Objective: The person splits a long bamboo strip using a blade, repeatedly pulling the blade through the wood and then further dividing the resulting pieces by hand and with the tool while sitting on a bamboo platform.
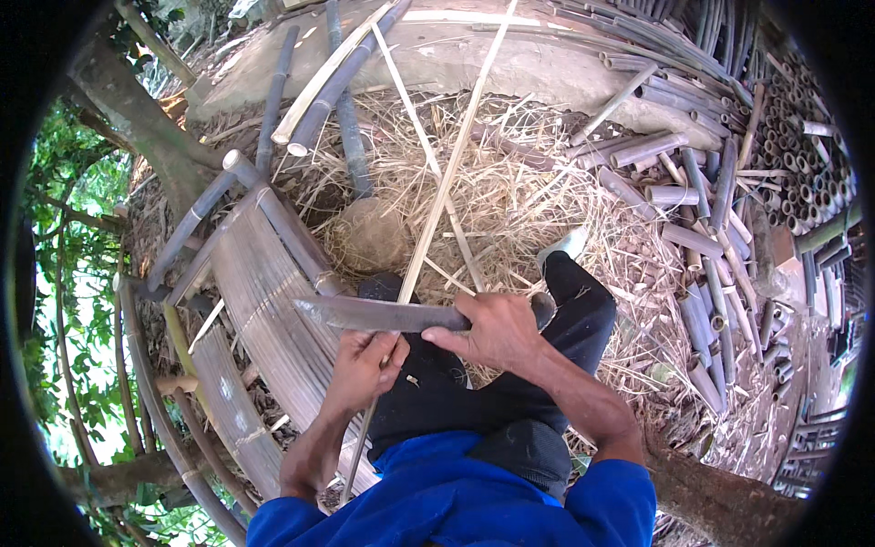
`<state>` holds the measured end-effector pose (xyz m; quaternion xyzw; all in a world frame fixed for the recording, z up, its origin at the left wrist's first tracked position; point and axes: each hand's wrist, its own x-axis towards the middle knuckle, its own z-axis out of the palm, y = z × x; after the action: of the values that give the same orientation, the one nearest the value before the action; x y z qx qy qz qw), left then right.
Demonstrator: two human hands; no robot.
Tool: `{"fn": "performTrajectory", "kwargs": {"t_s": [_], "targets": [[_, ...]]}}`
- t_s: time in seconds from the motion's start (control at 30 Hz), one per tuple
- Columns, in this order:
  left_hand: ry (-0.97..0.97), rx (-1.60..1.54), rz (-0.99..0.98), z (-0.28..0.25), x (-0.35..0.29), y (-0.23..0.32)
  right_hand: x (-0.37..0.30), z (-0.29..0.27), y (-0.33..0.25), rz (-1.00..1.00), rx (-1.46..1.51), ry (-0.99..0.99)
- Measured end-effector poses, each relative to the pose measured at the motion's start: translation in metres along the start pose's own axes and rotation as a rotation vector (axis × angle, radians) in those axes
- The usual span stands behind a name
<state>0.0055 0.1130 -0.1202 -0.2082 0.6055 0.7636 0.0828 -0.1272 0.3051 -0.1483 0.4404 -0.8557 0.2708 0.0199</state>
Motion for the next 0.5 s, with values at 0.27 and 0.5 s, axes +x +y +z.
{"fn": "performTrajectory", "kwargs": {"t_s": [0.27,0.5], "targets": [[0.057,0.024,0.056,0.004,-0.04,-0.001,0.053,-0.036,0.068,0.305,-0.043,-0.035],[0.05,0.077,-0.189,-0.024,-0.08,-0.012,0.063,-0.097,0.175,0.671,-0.062,0.34]]}}
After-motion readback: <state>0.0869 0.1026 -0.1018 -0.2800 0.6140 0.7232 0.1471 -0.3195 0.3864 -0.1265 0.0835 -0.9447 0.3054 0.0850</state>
